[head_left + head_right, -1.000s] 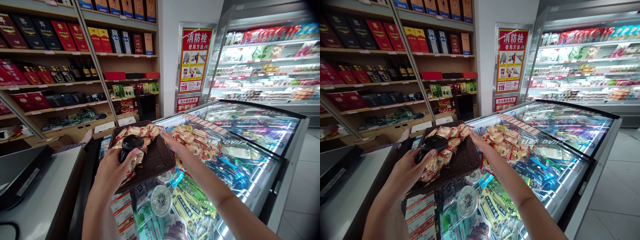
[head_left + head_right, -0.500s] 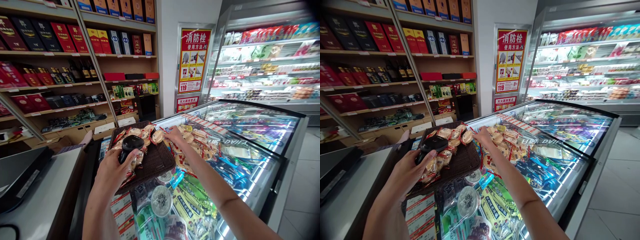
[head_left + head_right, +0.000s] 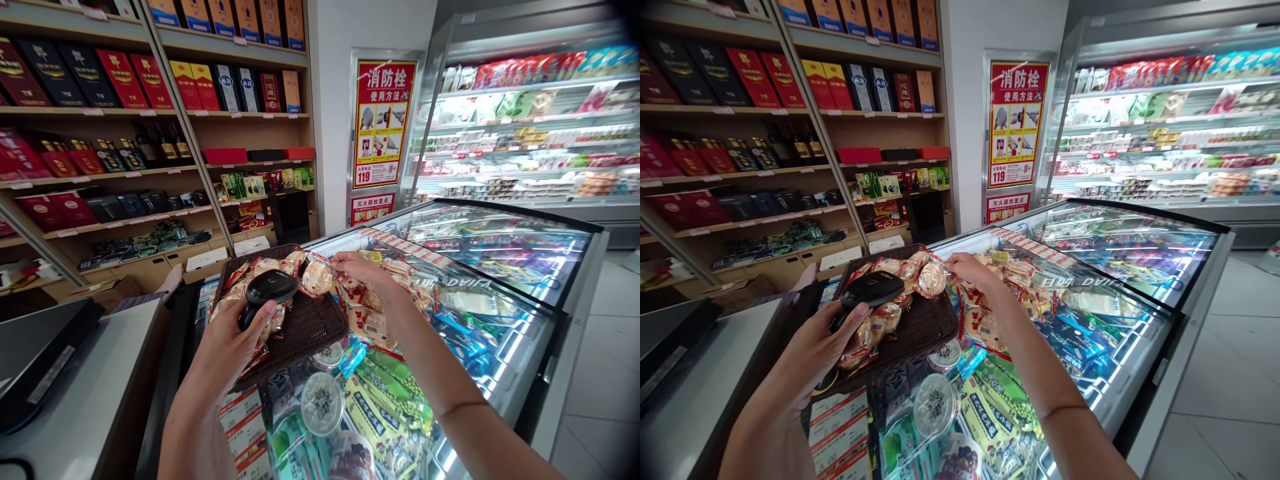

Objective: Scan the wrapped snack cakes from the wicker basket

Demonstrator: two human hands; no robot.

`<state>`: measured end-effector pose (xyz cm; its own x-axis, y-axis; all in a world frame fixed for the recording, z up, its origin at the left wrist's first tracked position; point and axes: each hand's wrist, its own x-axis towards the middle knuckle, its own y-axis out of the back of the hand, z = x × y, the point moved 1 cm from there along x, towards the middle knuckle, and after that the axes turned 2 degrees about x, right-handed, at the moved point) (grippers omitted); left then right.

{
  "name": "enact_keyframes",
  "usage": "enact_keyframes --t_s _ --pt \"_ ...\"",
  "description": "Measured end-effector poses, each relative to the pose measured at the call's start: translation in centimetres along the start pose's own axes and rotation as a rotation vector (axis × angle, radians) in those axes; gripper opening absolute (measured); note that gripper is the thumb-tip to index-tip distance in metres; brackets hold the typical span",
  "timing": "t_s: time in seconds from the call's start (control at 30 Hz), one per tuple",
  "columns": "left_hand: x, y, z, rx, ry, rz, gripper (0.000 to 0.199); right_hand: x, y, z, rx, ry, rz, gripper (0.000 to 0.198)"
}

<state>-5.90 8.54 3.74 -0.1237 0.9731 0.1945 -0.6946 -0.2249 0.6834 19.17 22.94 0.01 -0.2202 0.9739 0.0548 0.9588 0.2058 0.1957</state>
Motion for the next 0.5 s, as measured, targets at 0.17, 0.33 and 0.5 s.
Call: enact_keyframes --t_s 0.17,0.33,0.5 --pt "-0.2 -0.2 0.4 -0.045 -0.004 -0.074 0.048 -0.4 0.4 -0.5 0.047 -0.043 -0.064 0.01" --pt "-0.3 0.1 0.8 -0.036 -0.014 -0.071 0.051 -0.9 0.1 -1.5 0.056 -0.086 -0.063 0.01" --pt "-0.1 0.2 0.7 0.015 0.017 -0.025 0.055 -0.8 2.8 -1.3 -0.333 -0.024 0.215 0.008"
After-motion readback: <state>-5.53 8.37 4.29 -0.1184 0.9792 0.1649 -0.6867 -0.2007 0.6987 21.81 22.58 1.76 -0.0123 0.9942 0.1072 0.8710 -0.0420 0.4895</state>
